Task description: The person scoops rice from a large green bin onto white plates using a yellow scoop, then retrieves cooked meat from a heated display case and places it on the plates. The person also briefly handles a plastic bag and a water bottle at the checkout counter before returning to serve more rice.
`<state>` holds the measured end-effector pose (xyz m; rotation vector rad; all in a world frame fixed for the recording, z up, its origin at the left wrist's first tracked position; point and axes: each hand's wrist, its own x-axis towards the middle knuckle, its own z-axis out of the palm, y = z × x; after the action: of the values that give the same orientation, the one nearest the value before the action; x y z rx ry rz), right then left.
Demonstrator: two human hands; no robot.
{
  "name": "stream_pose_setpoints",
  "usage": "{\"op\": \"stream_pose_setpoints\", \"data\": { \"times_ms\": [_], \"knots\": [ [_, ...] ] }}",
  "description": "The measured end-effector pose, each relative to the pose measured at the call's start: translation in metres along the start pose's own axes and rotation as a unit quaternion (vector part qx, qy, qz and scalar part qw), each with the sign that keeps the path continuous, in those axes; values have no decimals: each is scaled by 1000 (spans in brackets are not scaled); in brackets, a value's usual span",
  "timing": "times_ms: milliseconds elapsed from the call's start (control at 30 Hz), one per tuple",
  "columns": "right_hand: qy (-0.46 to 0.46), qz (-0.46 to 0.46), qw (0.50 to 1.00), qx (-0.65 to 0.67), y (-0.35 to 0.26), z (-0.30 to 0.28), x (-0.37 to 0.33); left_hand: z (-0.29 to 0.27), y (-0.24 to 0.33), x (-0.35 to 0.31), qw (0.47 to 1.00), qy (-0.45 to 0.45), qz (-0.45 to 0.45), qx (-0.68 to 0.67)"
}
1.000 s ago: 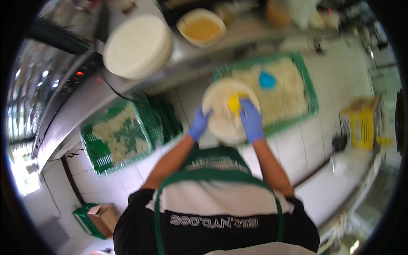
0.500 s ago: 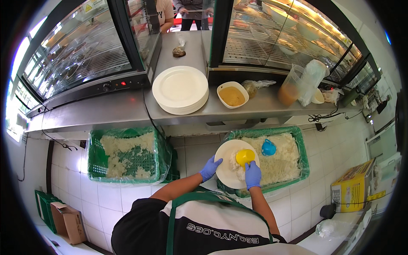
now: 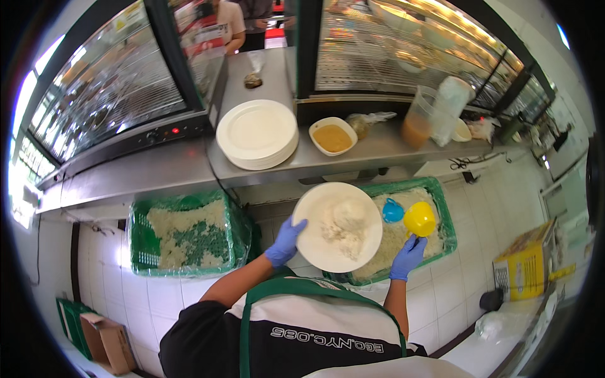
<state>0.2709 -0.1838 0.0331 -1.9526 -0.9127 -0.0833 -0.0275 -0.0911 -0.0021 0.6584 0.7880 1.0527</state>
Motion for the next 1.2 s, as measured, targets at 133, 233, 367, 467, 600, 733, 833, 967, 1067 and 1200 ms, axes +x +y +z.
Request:
{"op": "stream_pose_setpoints", "data": {
  "times_ms": [133, 233, 367, 467, 600, 733, 833, 967, 1067, 1200],
  "knots": [
    [-222, -10, 920, -322, 96, 1, -17, 2, 96, -9, 1000, 28, 13, -7],
    [-345, -45, 863, -365, 124, 6, -34, -17, 169, -4, 996, 71, 48, -1],
    [-322, -25, 900, -293, 93, 28, -61, -21, 251, -7, 982, 64, 174, 28],
    [-352, -17, 893, -281, 76, 33, -75, -24, 294, 16, 968, 87, 234, 16],
    [-362, -73, 874, -316, 86, 43, -89, -30, 334, 61, 963, 92, 250, -48],
    [-326, -17, 903, -280, 70, 36, -96, -38, 357, 102, 950, 104, 282, -82],
    [-235, 22, 947, -216, 68, 35, -100, -32, 370, 128, 945, 101, 289, -112],
    [-163, 13, 964, -211, 47, 30, -106, -46, 378, 164, 942, 114, 289, -130],
    [-176, -22, 959, -220, 38, 30, -110, -39, 377, 179, 940, 139, 287, -121],
    [-347, -69, 838, -416, 59, 52, -123, -47, 373, 216, 945, 129, 281, -108]
  ]
}}
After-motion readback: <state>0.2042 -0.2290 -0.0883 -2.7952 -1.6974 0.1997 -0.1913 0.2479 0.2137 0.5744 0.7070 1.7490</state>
